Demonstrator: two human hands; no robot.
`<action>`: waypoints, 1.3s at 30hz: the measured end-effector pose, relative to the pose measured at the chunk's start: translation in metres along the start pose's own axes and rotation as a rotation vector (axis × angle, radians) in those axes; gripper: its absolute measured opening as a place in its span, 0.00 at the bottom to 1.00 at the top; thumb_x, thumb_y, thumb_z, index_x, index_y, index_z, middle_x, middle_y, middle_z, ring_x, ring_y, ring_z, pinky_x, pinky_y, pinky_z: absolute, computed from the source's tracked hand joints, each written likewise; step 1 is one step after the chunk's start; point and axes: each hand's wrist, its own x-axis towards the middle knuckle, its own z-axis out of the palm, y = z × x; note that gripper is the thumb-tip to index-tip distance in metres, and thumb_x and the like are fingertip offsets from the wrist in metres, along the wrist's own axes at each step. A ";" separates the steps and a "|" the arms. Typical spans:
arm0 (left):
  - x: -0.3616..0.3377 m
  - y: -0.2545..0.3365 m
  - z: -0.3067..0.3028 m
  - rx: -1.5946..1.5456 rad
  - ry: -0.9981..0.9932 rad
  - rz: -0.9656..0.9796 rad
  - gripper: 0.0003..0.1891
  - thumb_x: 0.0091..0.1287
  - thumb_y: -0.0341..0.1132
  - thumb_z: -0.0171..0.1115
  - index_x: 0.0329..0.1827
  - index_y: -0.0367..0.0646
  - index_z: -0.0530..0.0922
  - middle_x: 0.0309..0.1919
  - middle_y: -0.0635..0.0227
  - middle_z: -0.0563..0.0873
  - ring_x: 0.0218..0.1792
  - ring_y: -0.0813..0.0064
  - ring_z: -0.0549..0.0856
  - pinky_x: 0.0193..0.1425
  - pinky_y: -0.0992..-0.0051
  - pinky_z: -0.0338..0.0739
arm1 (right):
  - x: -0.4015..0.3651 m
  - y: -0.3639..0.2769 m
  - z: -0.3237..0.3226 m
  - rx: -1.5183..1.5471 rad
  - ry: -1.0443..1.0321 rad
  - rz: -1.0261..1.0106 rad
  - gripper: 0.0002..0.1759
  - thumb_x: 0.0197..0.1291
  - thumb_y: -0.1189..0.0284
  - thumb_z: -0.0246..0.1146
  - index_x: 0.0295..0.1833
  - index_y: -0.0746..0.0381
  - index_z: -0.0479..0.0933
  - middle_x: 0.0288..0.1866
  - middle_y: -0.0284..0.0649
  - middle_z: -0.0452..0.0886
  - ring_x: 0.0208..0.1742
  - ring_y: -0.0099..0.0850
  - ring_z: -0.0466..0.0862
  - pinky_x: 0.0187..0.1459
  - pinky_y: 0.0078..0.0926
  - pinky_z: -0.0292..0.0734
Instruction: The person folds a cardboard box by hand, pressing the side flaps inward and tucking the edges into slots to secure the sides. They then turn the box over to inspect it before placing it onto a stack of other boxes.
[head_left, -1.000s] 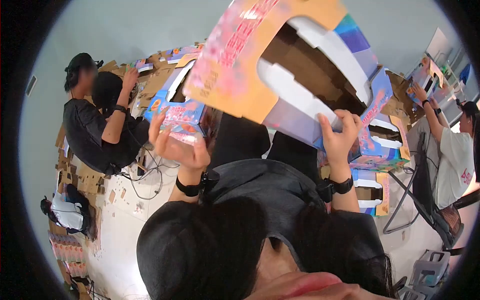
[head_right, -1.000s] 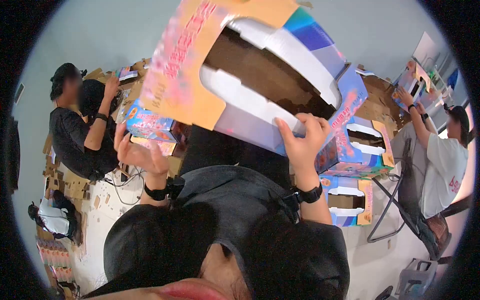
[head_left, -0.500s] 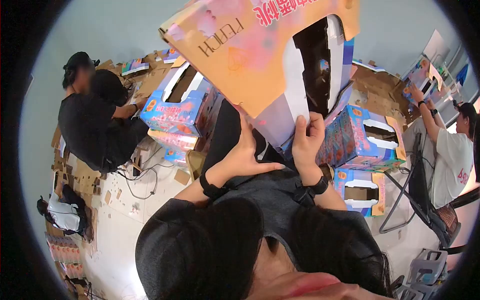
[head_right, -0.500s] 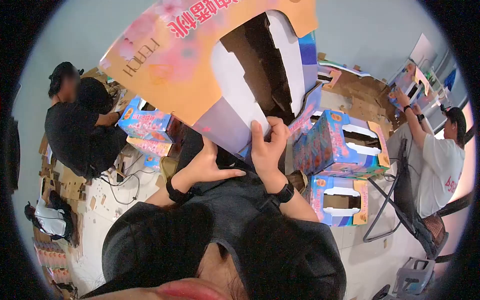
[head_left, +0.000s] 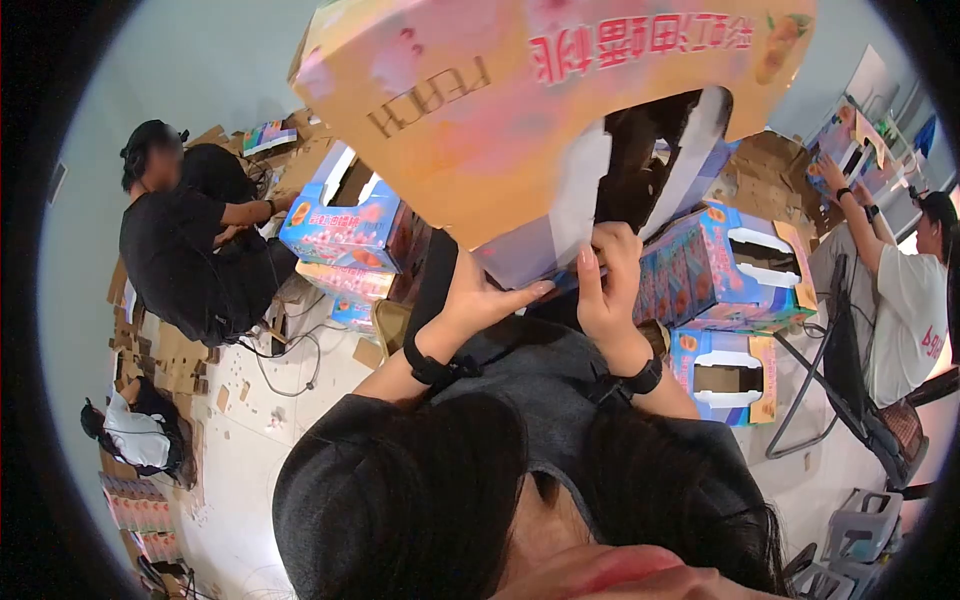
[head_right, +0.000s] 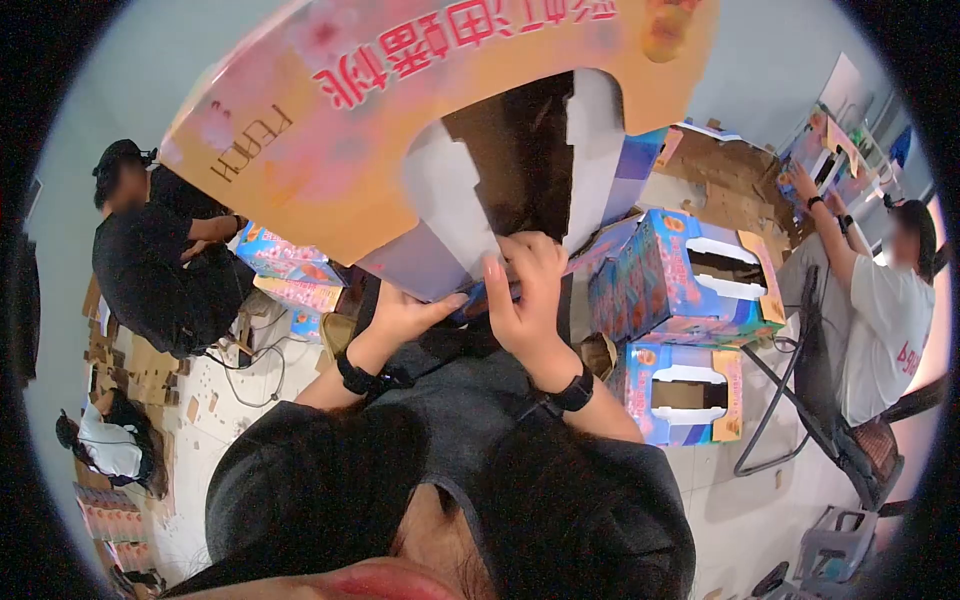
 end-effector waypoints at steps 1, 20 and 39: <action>0.000 0.001 0.000 0.002 0.000 0.001 0.46 0.49 0.34 0.80 0.68 0.37 0.58 0.60 0.58 0.71 0.62 0.68 0.73 0.64 0.65 0.71 | 0.001 -0.005 -0.003 0.036 0.006 0.018 0.11 0.63 0.71 0.59 0.46 0.66 0.77 0.41 0.44 0.76 0.42 0.38 0.74 0.49 0.32 0.65; 0.004 -0.003 -0.033 -0.099 0.026 0.009 0.47 0.59 0.47 0.66 0.77 0.36 0.51 0.66 0.57 0.67 0.68 0.65 0.67 0.72 0.64 0.59 | -0.029 0.103 -0.084 0.573 0.207 0.723 0.38 0.68 0.48 0.50 0.72 0.65 0.60 0.66 0.45 0.71 0.65 0.36 0.72 0.65 0.36 0.66; 0.018 0.040 -0.047 0.248 -0.319 -0.141 0.64 0.52 0.46 0.77 0.79 0.43 0.33 0.75 0.48 0.55 0.74 0.58 0.60 0.73 0.64 0.59 | -0.033 0.068 -0.067 -0.021 0.413 0.187 0.38 0.61 0.56 0.61 0.71 0.64 0.59 0.62 0.44 0.72 0.61 0.39 0.73 0.65 0.39 0.65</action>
